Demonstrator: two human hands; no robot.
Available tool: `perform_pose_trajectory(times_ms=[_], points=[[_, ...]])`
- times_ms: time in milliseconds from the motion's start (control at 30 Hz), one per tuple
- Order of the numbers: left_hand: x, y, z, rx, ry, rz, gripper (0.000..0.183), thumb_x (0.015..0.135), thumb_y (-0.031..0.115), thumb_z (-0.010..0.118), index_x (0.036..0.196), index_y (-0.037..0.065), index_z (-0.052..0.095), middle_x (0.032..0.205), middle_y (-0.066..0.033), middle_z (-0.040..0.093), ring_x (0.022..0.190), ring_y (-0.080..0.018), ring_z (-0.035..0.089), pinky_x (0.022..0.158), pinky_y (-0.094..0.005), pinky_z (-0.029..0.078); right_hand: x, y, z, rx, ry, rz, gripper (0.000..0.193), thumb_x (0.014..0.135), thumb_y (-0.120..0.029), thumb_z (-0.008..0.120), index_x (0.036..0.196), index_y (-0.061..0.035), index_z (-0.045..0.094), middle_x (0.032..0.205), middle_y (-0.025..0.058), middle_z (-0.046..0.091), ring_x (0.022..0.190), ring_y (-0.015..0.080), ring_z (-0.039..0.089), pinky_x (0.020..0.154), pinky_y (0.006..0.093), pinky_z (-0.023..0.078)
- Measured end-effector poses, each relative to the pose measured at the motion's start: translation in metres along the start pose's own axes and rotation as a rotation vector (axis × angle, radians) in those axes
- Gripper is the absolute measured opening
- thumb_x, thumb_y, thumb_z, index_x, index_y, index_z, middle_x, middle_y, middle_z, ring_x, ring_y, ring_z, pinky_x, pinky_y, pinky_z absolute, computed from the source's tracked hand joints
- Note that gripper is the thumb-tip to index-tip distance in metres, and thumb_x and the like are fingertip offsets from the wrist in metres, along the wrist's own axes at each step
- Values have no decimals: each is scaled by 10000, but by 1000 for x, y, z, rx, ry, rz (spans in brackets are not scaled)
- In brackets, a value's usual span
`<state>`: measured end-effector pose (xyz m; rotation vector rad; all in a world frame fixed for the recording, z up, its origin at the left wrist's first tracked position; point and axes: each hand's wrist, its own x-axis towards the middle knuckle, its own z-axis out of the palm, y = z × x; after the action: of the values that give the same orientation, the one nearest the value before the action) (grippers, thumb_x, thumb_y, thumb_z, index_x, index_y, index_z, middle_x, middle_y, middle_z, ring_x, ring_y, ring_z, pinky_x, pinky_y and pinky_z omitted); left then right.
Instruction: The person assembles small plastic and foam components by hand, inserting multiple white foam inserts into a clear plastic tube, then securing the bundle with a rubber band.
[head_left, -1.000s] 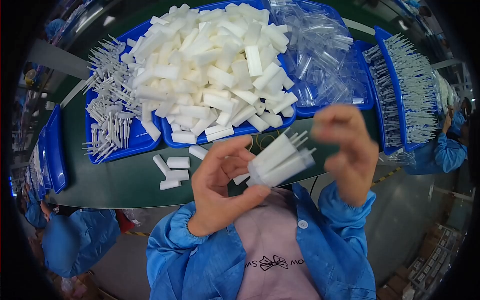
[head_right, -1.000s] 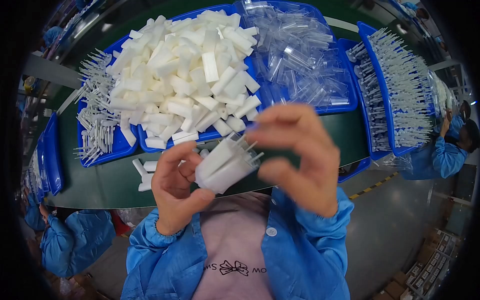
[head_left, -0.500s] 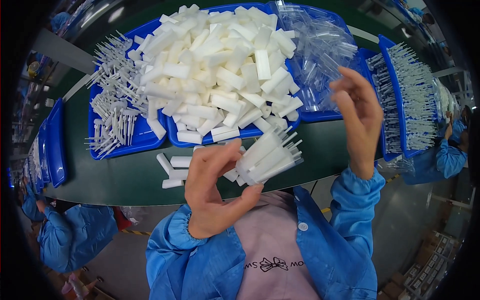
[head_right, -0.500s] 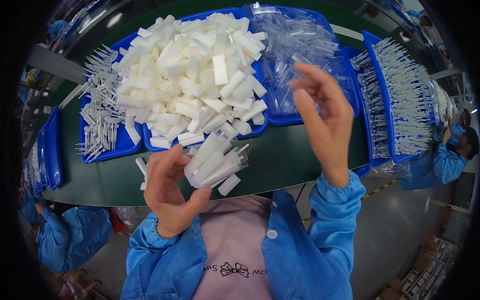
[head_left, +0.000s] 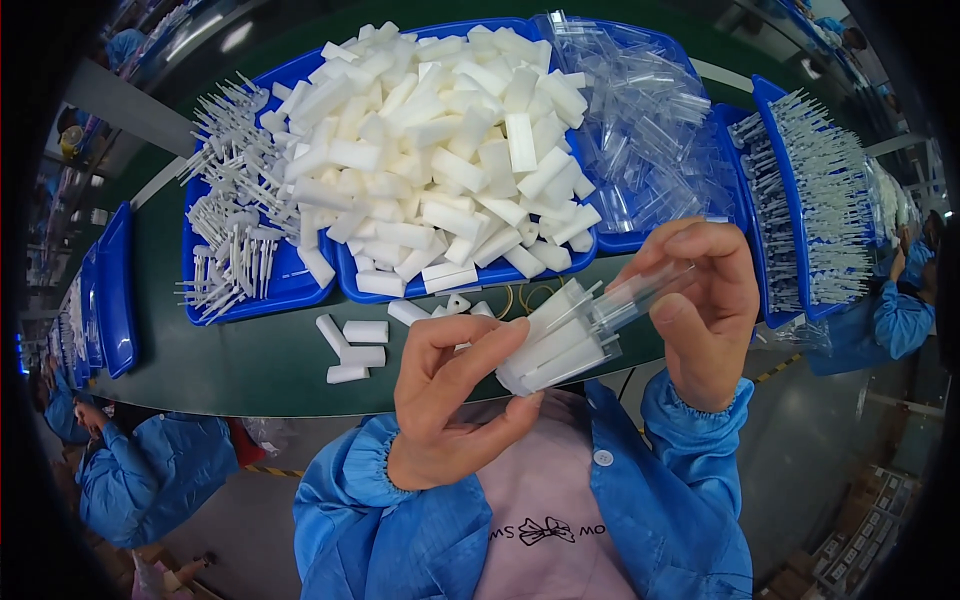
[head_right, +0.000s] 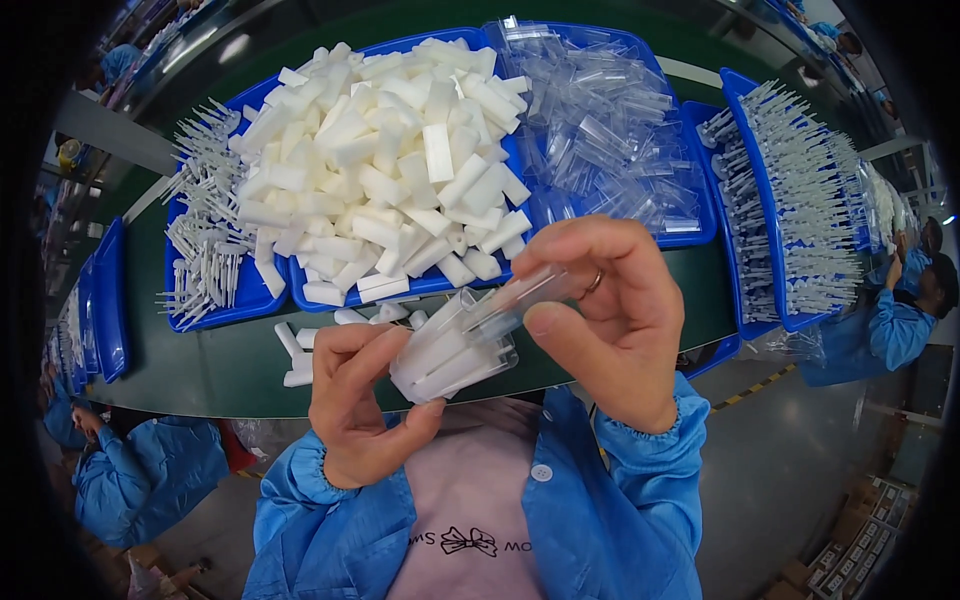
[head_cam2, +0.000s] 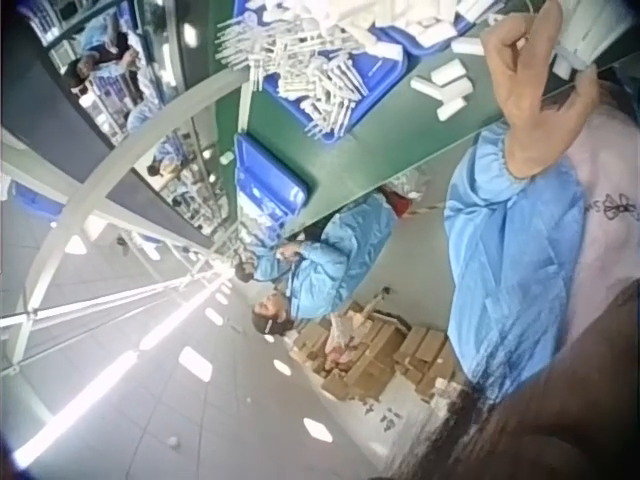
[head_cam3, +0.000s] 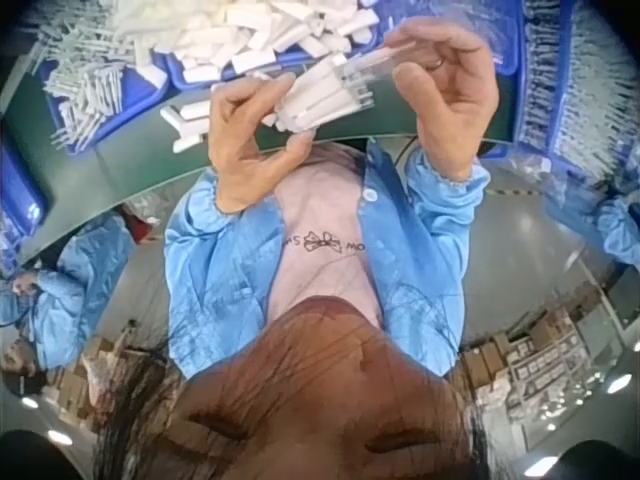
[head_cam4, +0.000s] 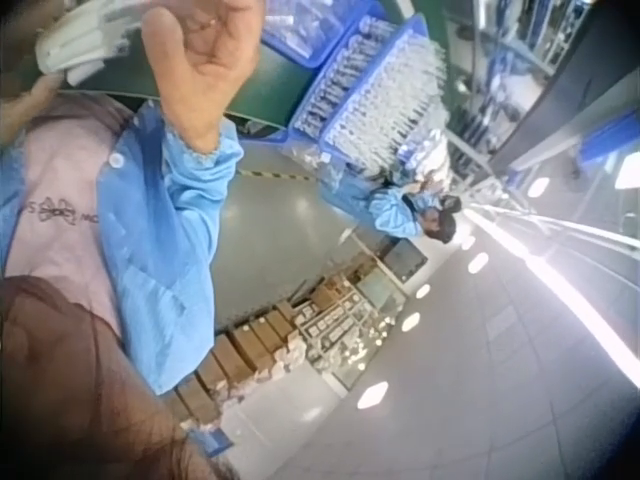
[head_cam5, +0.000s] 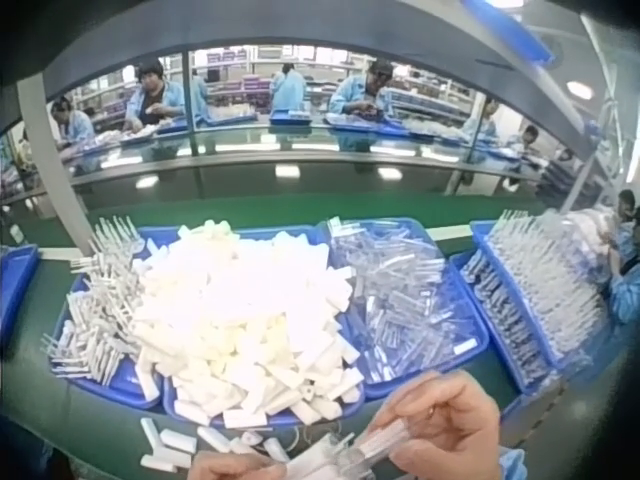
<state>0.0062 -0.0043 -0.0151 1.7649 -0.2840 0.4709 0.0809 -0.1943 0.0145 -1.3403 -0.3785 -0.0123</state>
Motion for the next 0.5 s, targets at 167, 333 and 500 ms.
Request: perform_pose_trajectory(times_ms=[167,333,500], points=[[0,2,2,77,-15,94,527,619,-65,725,1133,-22,617,1038,-126,475,888,-217,566,676,-271,500,-2,-2,-6,-104,13,-114,362,783,-67,707,1077,18,513,898,78,555,777,116,557,722,235,448],[1,3,3,166,3,117,525,617,-65,728,1129,-17,622,1035,-116,465,885,-213,566,664,-264,490,-2,-1,-28,-63,-39,-89,335,800,-151,711,1030,18,536,875,68,540,757,103,540,691,221,435],[-2,2,0,172,6,80,524,599,-45,717,1112,-21,618,1024,-111,457,892,-223,545,739,-302,471,-6,-18,-28,233,-72,77,285,790,-144,703,974,18,558,874,78,542,756,113,541,671,223,429]])
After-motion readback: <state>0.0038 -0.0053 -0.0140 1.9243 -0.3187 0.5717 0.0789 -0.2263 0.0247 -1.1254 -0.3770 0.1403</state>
